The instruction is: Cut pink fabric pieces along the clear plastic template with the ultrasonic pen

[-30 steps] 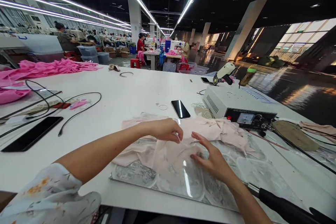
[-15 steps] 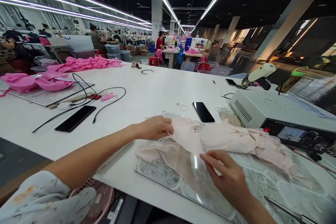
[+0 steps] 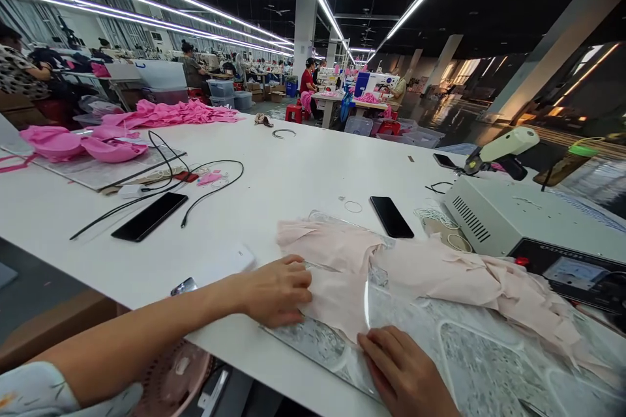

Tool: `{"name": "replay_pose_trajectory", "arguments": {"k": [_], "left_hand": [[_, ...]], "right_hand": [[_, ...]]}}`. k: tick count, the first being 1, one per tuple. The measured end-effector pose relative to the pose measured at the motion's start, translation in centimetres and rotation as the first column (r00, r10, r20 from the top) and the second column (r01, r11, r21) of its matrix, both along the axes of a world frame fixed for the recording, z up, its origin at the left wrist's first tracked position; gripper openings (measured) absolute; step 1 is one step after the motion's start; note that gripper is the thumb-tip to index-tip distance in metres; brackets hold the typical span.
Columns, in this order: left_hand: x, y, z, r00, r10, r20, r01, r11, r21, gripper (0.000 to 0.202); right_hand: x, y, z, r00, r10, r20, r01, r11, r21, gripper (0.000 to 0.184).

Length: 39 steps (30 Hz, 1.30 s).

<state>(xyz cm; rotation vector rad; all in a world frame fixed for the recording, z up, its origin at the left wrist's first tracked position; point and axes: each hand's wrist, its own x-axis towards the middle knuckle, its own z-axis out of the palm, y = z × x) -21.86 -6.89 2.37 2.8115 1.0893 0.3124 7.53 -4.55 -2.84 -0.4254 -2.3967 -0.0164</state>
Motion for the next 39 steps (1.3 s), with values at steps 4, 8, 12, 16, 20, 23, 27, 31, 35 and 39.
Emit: {"name": "replay_pose_trajectory", "arguments": {"k": [4,8,12,16,20,23,27,31,35,39], "left_hand": [[2.2,-0.3,-1.5,0.999,-0.034,-0.024,0.035,0.997,0.064,0.040],[3.6,-0.4,-2.8,0.995,0.097,0.005,-0.097,0.995,0.009,0.013],[3.2,0.2,-2.2,0.923,0.341,0.180,-0.295,0.925,-0.242,0.021],[1.9,2.4,-0.1,0.869,0.449,0.210,-0.381,0.876,-0.297,0.018],[0.3,5.9,1.2,0.840,0.510,0.185,-0.453,0.847,-0.278,0.023],[-0.5,8.3,1.4,0.821,0.550,0.155,-0.513,0.829,-0.224,0.019],[0.7,9.4,1.4,0.836,0.525,0.161,-0.506,0.851,-0.143,0.027],[6.6,10.1,1.0,0.912,0.380,0.153,-0.365,0.924,-0.117,0.020],[14.6,12.4,-0.4,0.954,0.285,0.092,-0.272,0.953,-0.130,0.044],[19.0,14.4,-2.0,0.970,0.245,0.005,-0.242,0.963,-0.122,0.034]], "right_hand": [[-0.5,0.3,0.3,0.998,-0.024,-0.064,0.018,0.996,-0.090,0.029],[-0.3,1.2,2.5,0.996,-0.053,-0.078,0.022,0.935,-0.355,0.018],[0.1,3.1,5.1,0.973,-0.205,-0.102,0.100,0.780,-0.618,0.015],[-0.9,6.6,6.8,0.917,-0.344,-0.202,0.065,0.629,-0.775,0.025],[-3.4,10.9,7.0,0.889,-0.401,-0.222,0.092,0.630,-0.771,0.027],[-3.8,13.3,6.4,0.847,-0.477,-0.233,0.165,0.654,-0.739,0.019],[-0.2,13.2,4.8,0.780,-0.565,-0.268,0.223,0.652,-0.725,0.022],[5.7,11.4,3.1,0.676,-0.689,-0.262,0.328,0.599,-0.731,0.027],[8.9,10.2,1.5,0.609,-0.757,-0.237,0.407,0.555,-0.726,0.030],[9.6,9.3,0.6,0.611,-0.760,-0.220,0.449,0.562,-0.695,0.031]]}}
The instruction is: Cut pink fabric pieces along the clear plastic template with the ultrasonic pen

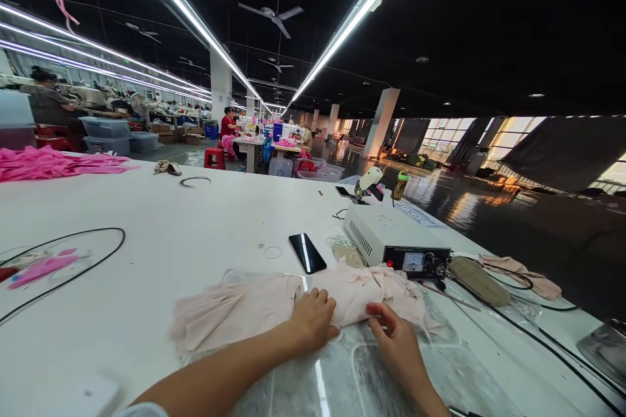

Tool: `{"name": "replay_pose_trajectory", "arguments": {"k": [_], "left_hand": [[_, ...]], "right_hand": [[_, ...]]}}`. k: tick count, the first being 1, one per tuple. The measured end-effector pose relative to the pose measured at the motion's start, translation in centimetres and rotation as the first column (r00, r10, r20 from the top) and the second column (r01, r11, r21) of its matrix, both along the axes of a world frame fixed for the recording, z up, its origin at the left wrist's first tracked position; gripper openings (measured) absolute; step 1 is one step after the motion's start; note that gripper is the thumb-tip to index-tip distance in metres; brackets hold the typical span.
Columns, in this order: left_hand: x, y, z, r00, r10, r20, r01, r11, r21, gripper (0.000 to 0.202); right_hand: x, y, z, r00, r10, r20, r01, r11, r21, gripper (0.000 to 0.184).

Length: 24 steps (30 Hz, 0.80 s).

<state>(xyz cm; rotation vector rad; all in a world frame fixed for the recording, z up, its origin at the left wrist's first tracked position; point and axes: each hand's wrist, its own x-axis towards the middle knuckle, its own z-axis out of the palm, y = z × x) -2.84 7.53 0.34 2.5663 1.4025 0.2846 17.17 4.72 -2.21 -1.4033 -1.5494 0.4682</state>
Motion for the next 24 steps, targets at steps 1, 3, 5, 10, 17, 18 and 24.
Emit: {"name": "replay_pose_trajectory", "arguments": {"k": [1,3,5,10,17,18,24], "left_hand": [[0.2,0.3,-0.2,1.000,-0.007,-0.011,0.007,1.000,0.004,0.020],[-0.2,0.5,-0.4,1.000,-0.017,-0.023,0.017,1.000,0.008,0.008],[-1.0,0.5,-0.3,0.999,-0.027,-0.019,0.027,1.000,0.012,0.016],[-2.4,-1.1,0.7,0.994,-0.105,0.011,0.104,0.992,0.066,0.024],[-5.2,-6.9,1.9,0.940,-0.338,0.042,0.336,0.941,0.052,0.017],[-5.9,-7.8,2.0,0.920,-0.386,0.060,0.384,0.922,0.048,0.017],[-9.0,-10.9,2.2,0.824,-0.544,0.157,0.550,0.835,0.006,0.015]], "right_hand": [[0.1,-0.2,-0.1,1.000,0.001,0.017,-0.001,1.000,0.006,0.031],[0.3,-0.4,-0.1,0.998,0.015,0.060,-0.016,1.000,0.022,0.031],[0.2,-0.5,0.0,0.992,0.050,0.118,-0.056,0.998,0.043,0.033],[-2.2,-0.7,0.6,0.920,0.202,0.336,-0.250,0.963,0.105,0.047],[-4.0,-2.5,-0.5,0.774,0.265,0.576,-0.381,0.921,0.088,0.038],[-3.6,-3.0,-0.8,0.766,0.256,0.590,-0.374,0.924,0.084,0.037],[-0.2,-7.3,-1.5,0.749,0.204,0.630,-0.310,0.949,0.062,0.032]]}}
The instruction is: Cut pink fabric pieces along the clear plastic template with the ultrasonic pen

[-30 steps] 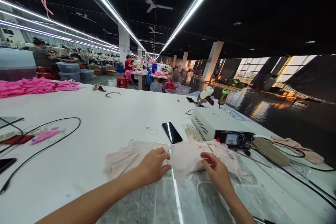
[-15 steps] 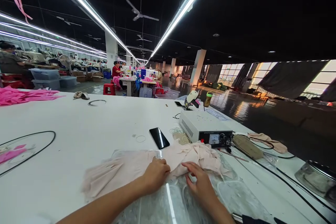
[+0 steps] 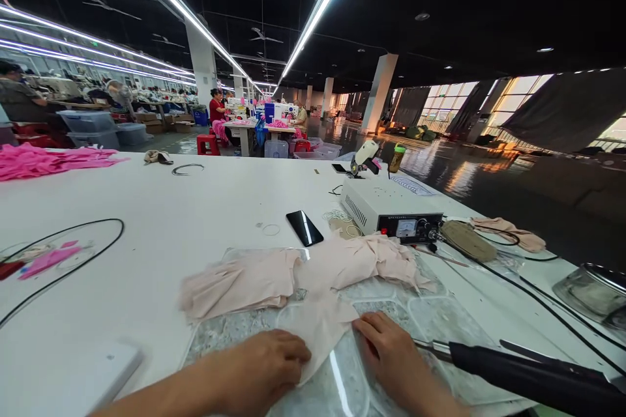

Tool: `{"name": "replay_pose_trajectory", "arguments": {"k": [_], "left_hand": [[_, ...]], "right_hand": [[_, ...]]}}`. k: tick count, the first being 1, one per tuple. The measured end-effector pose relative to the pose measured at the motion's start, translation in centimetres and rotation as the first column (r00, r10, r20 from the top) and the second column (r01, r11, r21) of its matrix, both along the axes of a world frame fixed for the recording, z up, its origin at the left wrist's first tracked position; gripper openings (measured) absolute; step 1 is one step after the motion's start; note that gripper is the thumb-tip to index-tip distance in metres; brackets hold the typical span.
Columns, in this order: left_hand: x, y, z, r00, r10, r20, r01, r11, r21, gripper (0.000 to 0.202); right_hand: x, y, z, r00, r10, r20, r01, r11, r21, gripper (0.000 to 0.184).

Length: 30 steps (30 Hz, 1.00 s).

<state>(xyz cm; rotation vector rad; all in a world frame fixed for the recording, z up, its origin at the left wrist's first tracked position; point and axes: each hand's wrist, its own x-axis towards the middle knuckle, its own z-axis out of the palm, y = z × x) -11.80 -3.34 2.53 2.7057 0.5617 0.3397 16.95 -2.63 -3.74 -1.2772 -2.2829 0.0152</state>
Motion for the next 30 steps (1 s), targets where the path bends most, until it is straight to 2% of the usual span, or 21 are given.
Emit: {"name": "replay_pose_trajectory", "arguments": {"k": [3,6,10,14,17,22,24,28,30], "left_hand": [[-0.6,-0.5,0.0,0.999,-0.048,0.006,0.048,0.999,-0.018,0.015],[-0.6,-0.7,0.1,0.996,-0.078,-0.033,0.078,0.997,-0.020,0.014],[-0.9,-1.0,0.6,0.994,-0.087,-0.068,0.086,0.996,-0.017,0.014],[-2.0,-1.5,1.2,0.996,-0.070,-0.058,0.068,0.997,-0.046,0.016],[-2.3,-1.5,1.4,0.997,-0.059,-0.053,0.055,0.996,-0.068,0.015],[-1.0,-0.8,1.6,0.996,-0.075,-0.050,0.071,0.994,-0.082,0.006],[-0.5,-0.7,1.7,0.994,-0.082,-0.071,0.075,0.992,-0.102,0.006],[-0.4,-0.8,1.9,0.990,-0.076,-0.119,0.060,0.989,-0.134,0.010],[-0.3,-0.8,2.0,0.991,-0.069,-0.112,0.054,0.990,-0.129,0.010]], "right_hand": [[0.4,-1.7,0.6,1.000,-0.018,-0.003,0.018,0.996,0.084,0.031],[-1.1,-2.2,1.2,1.000,-0.001,-0.001,0.001,0.981,0.193,0.040],[-2.5,-1.4,1.0,1.000,-0.020,0.018,0.017,0.987,0.159,0.031],[0.0,-1.5,0.0,0.988,-0.150,-0.021,0.151,0.973,0.173,0.027],[1.3,-2.4,0.1,0.976,-0.212,-0.054,0.218,0.962,0.165,0.023],[-1.2,-2.7,0.5,0.987,-0.114,-0.112,0.125,0.988,0.096,0.031],[-1.6,-2.1,0.1,0.983,-0.142,-0.119,0.156,0.982,0.110,0.027],[0.5,-1.3,-1.0,0.941,-0.286,-0.181,0.311,0.941,0.132,0.026],[1.8,-1.7,-1.2,0.924,-0.317,-0.213,0.349,0.928,0.132,0.027]]}}
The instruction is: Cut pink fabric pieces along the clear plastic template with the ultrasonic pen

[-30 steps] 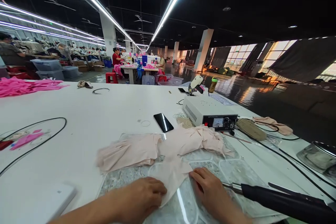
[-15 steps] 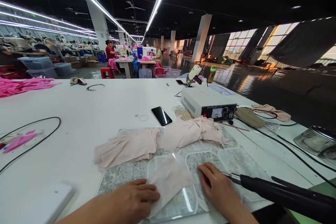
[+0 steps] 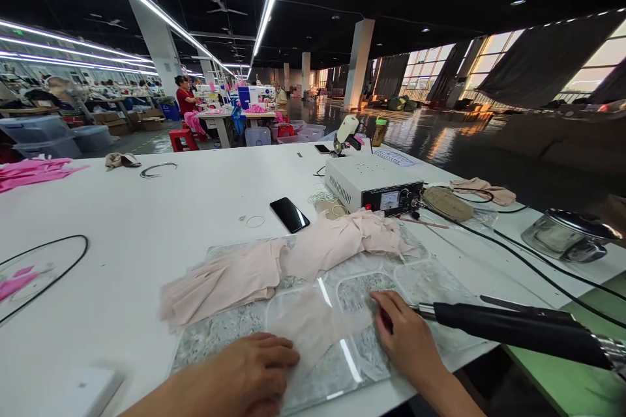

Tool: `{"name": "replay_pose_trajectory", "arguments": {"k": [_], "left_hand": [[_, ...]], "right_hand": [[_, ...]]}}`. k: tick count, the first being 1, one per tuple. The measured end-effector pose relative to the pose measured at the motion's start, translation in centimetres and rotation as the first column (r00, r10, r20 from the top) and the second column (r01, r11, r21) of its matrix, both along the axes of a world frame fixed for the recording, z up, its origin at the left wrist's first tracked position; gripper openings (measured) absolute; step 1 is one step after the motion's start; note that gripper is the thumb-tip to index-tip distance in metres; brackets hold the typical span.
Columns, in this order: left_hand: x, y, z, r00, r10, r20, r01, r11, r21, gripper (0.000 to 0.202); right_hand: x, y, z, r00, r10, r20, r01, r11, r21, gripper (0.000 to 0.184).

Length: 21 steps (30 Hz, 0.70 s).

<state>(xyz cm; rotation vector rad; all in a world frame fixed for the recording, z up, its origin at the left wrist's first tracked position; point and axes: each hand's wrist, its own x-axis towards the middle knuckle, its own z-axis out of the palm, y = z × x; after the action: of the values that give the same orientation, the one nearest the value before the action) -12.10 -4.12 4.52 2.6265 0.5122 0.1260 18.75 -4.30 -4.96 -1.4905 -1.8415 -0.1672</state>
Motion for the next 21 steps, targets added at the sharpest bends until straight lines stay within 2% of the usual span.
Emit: {"name": "replay_pose_trajectory", "arguments": {"k": [5,8,10,12,15,18,21], "left_hand": [[2.6,1.4,-0.6,0.996,-0.018,0.085,0.010,0.995,0.096,0.018],[5.2,3.0,-1.7,0.989,-0.049,0.143,0.021,0.982,0.186,0.024],[6.8,4.1,-2.7,0.981,-0.090,0.173,0.046,0.969,0.244,0.027],[8.1,5.1,-3.8,0.977,-0.126,0.172,0.076,0.959,0.272,0.029],[9.2,6.0,-4.9,0.980,-0.137,0.147,0.096,0.961,0.259,0.031],[9.6,6.3,-5.2,0.983,-0.144,0.113,0.117,0.969,0.219,0.034],[9.5,6.4,-4.8,0.984,-0.158,0.077,0.140,0.971,0.194,0.035]], "right_hand": [[1.2,-2.4,0.1,0.995,0.018,-0.098,-0.019,1.000,-0.005,0.022],[2.2,-4.2,-0.2,0.957,0.001,-0.290,-0.012,0.999,-0.038,0.019],[3.6,-5.4,-0.5,0.913,-0.055,-0.405,-0.003,0.990,-0.141,0.018],[5.1,-6.3,-0.9,0.830,-0.161,-0.534,0.009,0.961,-0.276,0.025],[7.0,-7.1,-1.3,0.643,-0.314,-0.698,-0.012,0.908,-0.419,0.038],[7.8,-7.3,-1.4,0.481,-0.394,-0.784,0.023,0.899,-0.438,0.045],[7.8,-7.1,-1.0,0.361,-0.381,-0.851,0.083,0.922,-0.378,0.067]]}}
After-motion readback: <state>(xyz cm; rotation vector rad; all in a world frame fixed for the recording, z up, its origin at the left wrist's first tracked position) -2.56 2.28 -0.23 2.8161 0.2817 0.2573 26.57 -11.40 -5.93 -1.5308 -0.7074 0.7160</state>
